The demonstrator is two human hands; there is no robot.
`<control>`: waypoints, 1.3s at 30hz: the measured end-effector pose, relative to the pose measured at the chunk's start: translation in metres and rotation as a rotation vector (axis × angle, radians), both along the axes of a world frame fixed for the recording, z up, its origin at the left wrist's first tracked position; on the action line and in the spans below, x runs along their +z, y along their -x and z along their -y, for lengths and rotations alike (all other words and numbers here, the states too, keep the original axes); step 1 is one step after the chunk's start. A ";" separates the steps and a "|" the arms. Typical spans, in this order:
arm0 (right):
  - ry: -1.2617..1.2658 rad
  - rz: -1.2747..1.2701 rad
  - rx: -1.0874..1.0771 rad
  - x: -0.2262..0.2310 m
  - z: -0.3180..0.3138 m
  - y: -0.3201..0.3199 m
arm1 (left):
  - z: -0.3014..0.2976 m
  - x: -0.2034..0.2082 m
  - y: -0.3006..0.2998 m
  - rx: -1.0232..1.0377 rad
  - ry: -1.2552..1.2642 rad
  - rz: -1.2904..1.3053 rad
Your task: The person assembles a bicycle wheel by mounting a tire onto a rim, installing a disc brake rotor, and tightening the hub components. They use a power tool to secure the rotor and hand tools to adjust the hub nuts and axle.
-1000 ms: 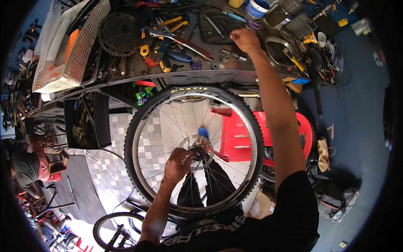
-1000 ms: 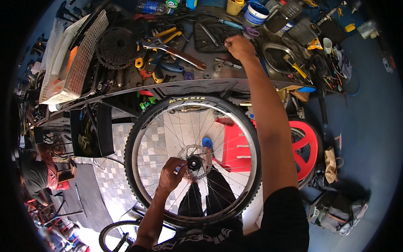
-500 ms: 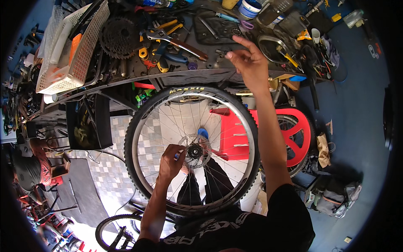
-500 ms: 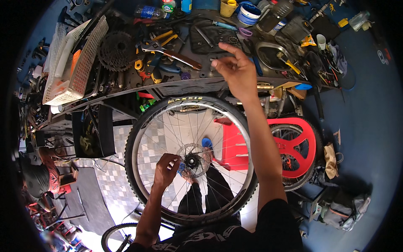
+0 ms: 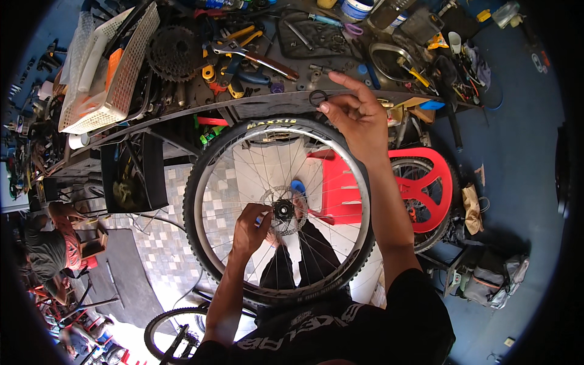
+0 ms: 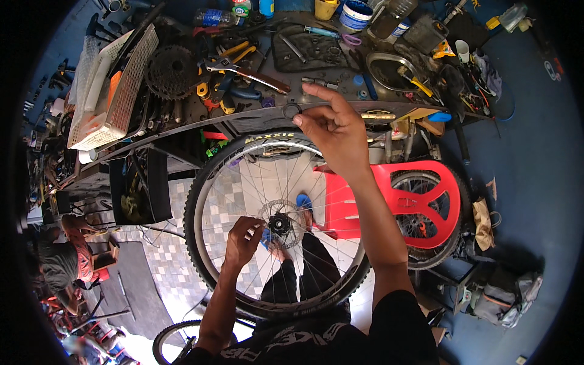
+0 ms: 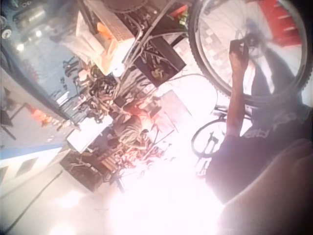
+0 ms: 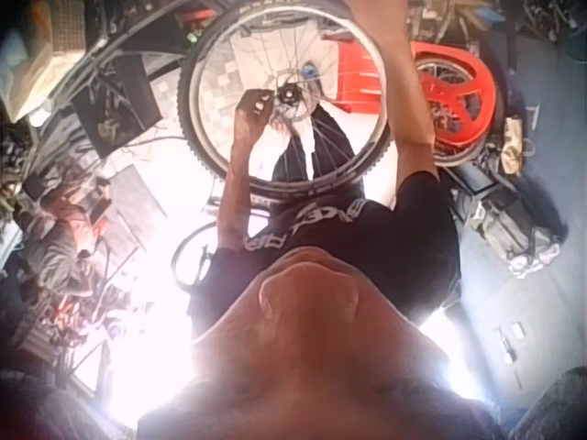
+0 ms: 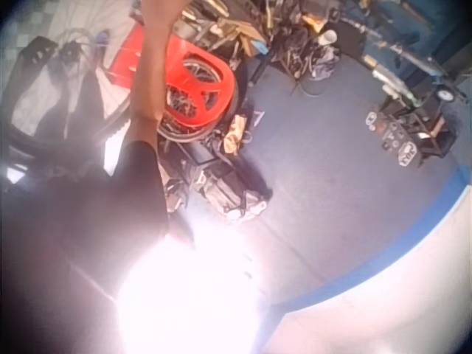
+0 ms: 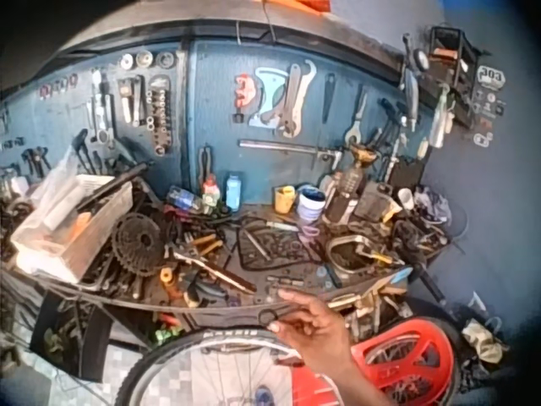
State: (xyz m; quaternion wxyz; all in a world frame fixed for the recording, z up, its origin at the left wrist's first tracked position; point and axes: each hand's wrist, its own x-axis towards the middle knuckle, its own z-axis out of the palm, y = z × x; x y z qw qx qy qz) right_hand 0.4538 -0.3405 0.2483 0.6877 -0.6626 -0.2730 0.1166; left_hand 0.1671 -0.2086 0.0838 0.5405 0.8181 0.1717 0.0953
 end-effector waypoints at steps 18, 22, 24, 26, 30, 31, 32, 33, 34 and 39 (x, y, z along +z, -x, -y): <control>0.211 -0.129 -0.184 -0.082 0.107 -0.002 | -0.053 -0.021 0.032 0.294 -0.167 -0.072; 0.332 -0.222 -0.570 -0.173 0.212 -0.009 | -0.130 -0.053 0.087 0.659 -0.375 -0.155; 0.387 -0.372 -0.684 -0.217 0.268 0.000 | -0.168 -0.069 0.115 0.702 -0.509 -0.257; 0.420 -0.548 -0.702 -0.257 0.311 0.011 | -0.191 -0.090 0.133 0.762 -0.493 -0.383; 0.548 -0.884 -0.669 -0.311 0.345 0.015 | -0.215 -0.122 0.144 0.712 0.198 -0.753; 0.594 -0.948 -0.695 -0.319 0.343 0.010 | -0.219 -0.128 0.141 0.740 0.355 -0.834; 0.515 -0.983 -0.635 -0.326 0.337 0.005 | -0.219 -0.134 0.137 0.726 0.456 -0.753; 0.465 -1.003 -0.606 -0.333 0.326 0.000 | -0.219 -0.139 0.131 0.709 0.573 -0.706; 0.457 -1.057 -0.646 -0.336 0.319 -0.004 | -0.222 -0.142 0.126 0.688 0.649 -0.691; 0.586 -0.909 -0.579 -0.336 0.304 0.003 | -0.222 -0.126 0.112 0.670 0.647 -0.823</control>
